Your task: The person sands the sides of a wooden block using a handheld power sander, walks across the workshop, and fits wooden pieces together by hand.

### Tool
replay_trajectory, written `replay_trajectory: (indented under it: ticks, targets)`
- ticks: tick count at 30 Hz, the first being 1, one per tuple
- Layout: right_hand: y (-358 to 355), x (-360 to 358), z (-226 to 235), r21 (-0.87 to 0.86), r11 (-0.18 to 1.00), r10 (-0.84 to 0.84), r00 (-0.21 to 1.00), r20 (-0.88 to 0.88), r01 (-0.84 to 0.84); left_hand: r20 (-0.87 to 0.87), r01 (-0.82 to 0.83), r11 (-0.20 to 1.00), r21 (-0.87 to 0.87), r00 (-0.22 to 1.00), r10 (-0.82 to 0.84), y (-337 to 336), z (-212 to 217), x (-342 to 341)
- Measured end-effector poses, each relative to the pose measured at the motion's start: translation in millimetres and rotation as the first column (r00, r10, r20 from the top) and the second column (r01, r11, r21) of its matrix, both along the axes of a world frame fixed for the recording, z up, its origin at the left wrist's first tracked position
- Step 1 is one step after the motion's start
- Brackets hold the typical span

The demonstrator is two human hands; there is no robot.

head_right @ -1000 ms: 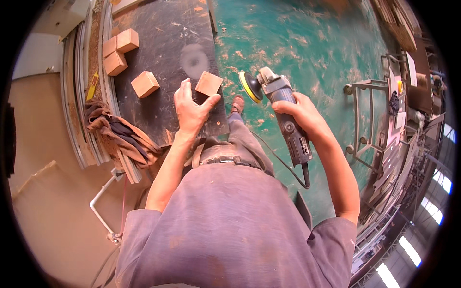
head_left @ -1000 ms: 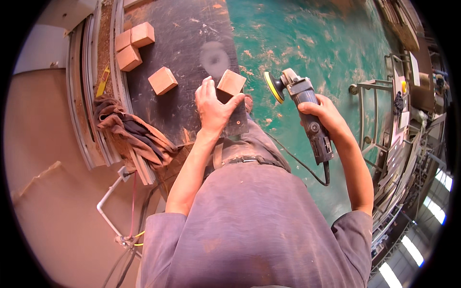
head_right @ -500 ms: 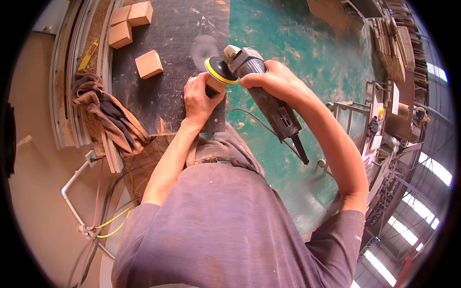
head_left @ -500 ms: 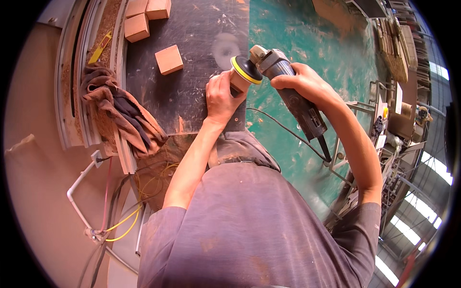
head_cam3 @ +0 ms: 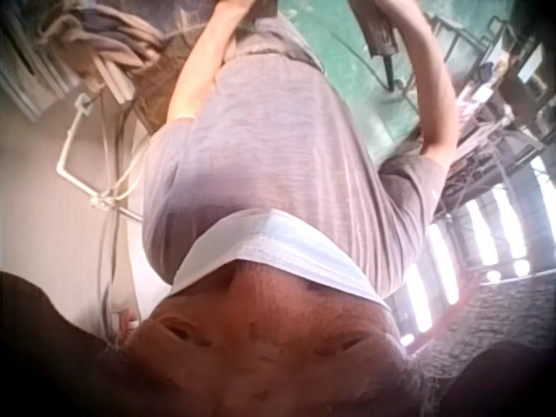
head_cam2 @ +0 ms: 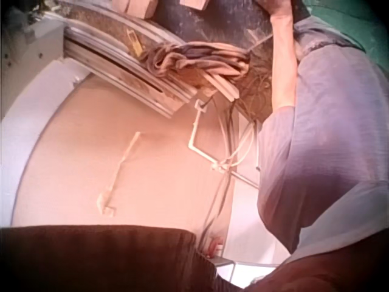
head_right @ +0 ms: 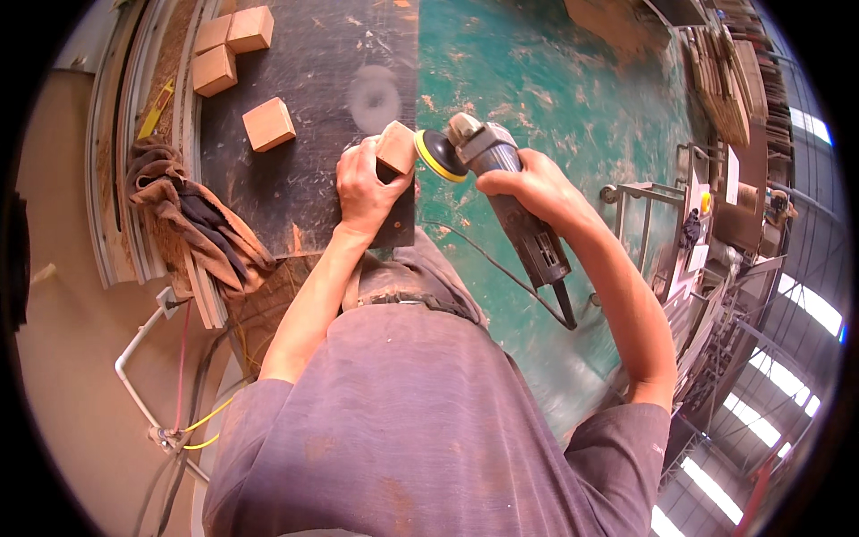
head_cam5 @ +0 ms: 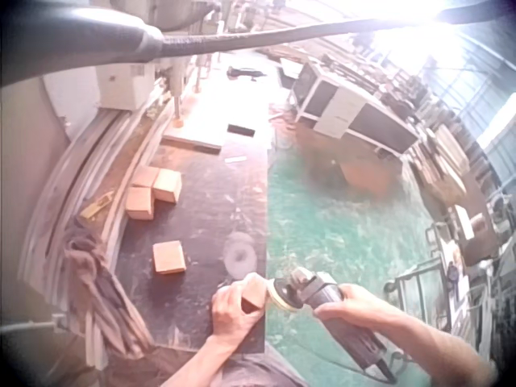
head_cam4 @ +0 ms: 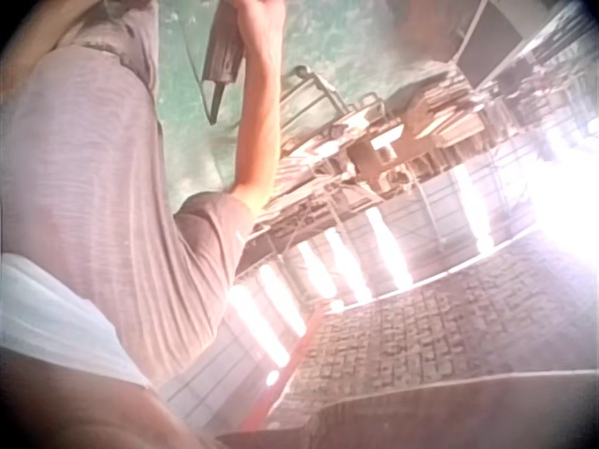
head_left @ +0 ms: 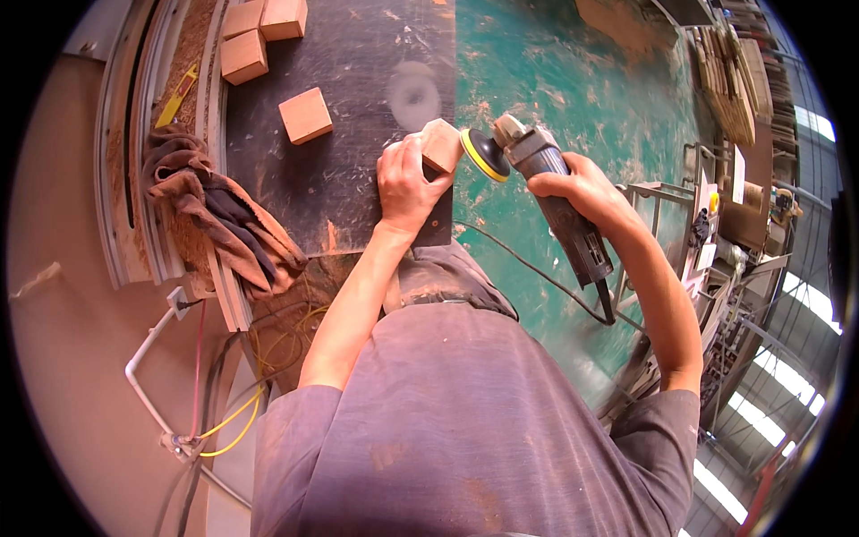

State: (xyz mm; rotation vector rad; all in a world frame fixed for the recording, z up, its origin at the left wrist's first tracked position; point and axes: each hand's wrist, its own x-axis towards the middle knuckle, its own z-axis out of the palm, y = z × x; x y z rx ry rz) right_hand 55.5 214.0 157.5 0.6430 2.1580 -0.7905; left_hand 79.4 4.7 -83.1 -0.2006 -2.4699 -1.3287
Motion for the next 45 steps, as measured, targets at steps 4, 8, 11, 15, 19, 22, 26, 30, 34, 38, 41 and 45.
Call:
replay_trajectory:
  ticks: [4,8,11,15,19,22,26,30,34,38,41,45]
  targets:
    - [21,26,1,-0.010,0.992,-0.127,0.992,-0.004,0.127,0.012,0.010,1.000,-0.010,1.000,-0.009,-2,7,0]
    - [54,55,-4,-0.074,0.959,-0.278,0.959,-0.051,0.274,-0.040,0.005,0.998,-0.057,0.999,-0.007,-15,17,4]
    - [63,68,-1,-0.149,0.899,-0.424,0.904,-0.059,0.412,0.069,0.027,0.999,0.022,0.997,-0.028,-32,35,5]
    - [74,79,-8,-0.200,0.873,-0.464,0.884,-0.057,0.446,0.165,0.051,0.996,-0.080,0.986,-0.037,-46,50,-7]
    - [73,78,-14,-0.248,0.865,-0.460,0.887,-0.041,0.437,0.234,0.072,0.992,-0.099,0.971,-0.047,-38,52,-14]
    - [67,71,-15,-0.265,0.878,-0.425,0.904,-0.044,0.400,0.215,0.070,0.997,-0.042,0.975,-0.059,-32,50,-9]
    - [59,56,-11,-0.237,0.919,-0.335,0.941,-0.054,0.314,0.245,0.072,0.989,0.132,0.964,-0.103,-34,34,-1]
    - [37,31,-3,-0.223,0.943,-0.269,0.961,-0.063,0.249,0.096,0.058,0.995,0.081,0.993,-0.065,-33,19,-8]
    - [9,7,3,-0.194,0.964,-0.196,0.979,-0.057,0.182,0.002,-0.019,0.999,0.046,1.000,0.019,-19,14,-9]
    - [-19,-18,6,-0.142,0.986,-0.096,0.995,-0.031,0.091,0.029,-0.139,0.987,0.083,0.990,0.137,-7,11,-6]
    - [-37,-30,5,-0.107,0.994,-0.004,0.999,-0.042,0.000,0.008,-0.137,0.987,0.085,0.991,0.137,-7,9,-6]
    - [-52,-40,0,-0.093,0.995,0.031,0.999,-0.027,-0.033,-0.039,-0.120,0.990,0.075,0.992,0.123,-8,5,-7]
